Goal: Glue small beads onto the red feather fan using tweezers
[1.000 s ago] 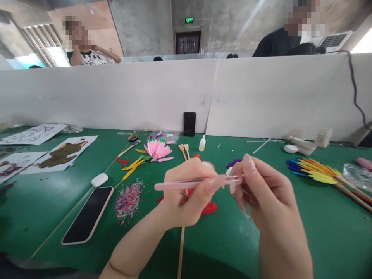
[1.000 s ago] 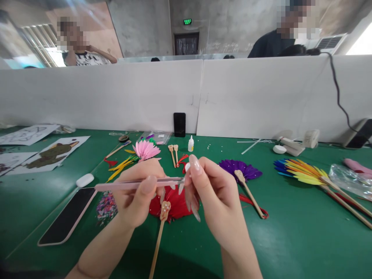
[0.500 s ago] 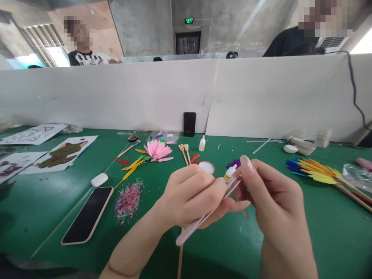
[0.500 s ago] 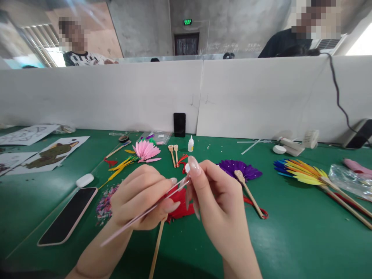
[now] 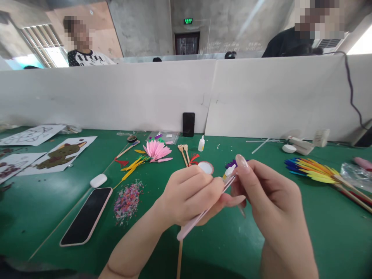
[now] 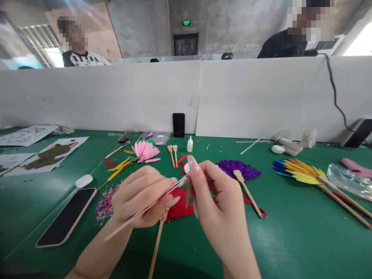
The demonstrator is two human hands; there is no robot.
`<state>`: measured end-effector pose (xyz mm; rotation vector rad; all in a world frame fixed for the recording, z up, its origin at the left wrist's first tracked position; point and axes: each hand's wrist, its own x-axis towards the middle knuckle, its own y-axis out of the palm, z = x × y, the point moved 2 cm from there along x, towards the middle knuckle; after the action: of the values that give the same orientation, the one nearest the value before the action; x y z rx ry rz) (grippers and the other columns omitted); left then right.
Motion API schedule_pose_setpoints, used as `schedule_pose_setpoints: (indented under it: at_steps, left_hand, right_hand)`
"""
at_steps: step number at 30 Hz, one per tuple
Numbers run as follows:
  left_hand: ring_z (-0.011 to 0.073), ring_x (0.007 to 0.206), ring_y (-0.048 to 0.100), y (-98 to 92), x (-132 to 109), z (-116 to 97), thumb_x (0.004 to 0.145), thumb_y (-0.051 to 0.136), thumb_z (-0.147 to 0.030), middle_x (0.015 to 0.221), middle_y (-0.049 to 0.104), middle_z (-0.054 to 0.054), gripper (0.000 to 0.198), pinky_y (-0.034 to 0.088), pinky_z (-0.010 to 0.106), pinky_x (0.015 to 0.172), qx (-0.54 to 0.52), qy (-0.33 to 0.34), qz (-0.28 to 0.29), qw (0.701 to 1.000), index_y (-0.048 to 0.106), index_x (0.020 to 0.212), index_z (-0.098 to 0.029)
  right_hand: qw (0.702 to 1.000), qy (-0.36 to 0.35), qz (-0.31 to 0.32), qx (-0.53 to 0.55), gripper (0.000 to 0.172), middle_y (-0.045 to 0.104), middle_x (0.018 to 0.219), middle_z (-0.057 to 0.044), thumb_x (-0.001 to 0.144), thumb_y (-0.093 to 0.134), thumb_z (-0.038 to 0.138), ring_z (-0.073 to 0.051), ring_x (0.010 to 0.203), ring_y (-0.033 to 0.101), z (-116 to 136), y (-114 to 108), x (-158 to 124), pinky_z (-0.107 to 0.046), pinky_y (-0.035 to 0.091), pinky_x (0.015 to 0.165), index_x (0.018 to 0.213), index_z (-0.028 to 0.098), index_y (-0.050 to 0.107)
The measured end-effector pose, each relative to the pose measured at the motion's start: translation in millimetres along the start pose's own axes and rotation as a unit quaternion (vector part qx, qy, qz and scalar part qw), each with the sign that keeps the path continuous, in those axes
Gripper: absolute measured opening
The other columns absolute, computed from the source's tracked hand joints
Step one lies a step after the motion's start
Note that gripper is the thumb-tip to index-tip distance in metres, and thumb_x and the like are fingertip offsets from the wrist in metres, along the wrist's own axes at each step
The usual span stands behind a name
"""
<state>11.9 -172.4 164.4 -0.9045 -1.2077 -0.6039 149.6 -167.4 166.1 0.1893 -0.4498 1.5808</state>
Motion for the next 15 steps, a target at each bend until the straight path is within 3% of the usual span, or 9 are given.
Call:
schedule_pose_setpoints:
  at_steps: [15]
  left_hand:
    - [0.0116, 0.055, 0.052, -6.1, -0.1, 3.4, 0.085, 0.052, -0.013, 0.061, 0.063, 0.004, 0.010, 0.043, 0.024, 0.047, -0.012, -0.039, -0.018, 0.999, 0.060, 0.079, -0.010]
  right_hand:
    - [1.000, -0.002, 0.000, 0.007, 0.034, 0.047, 0.047, 0.005, 0.093, 0.050, 0.036, -0.004, 0.039, 0.043, -0.5, -1.7, 0.0, -0.014, 0.033, 0.036, 0.064, 0.020, 0.055]
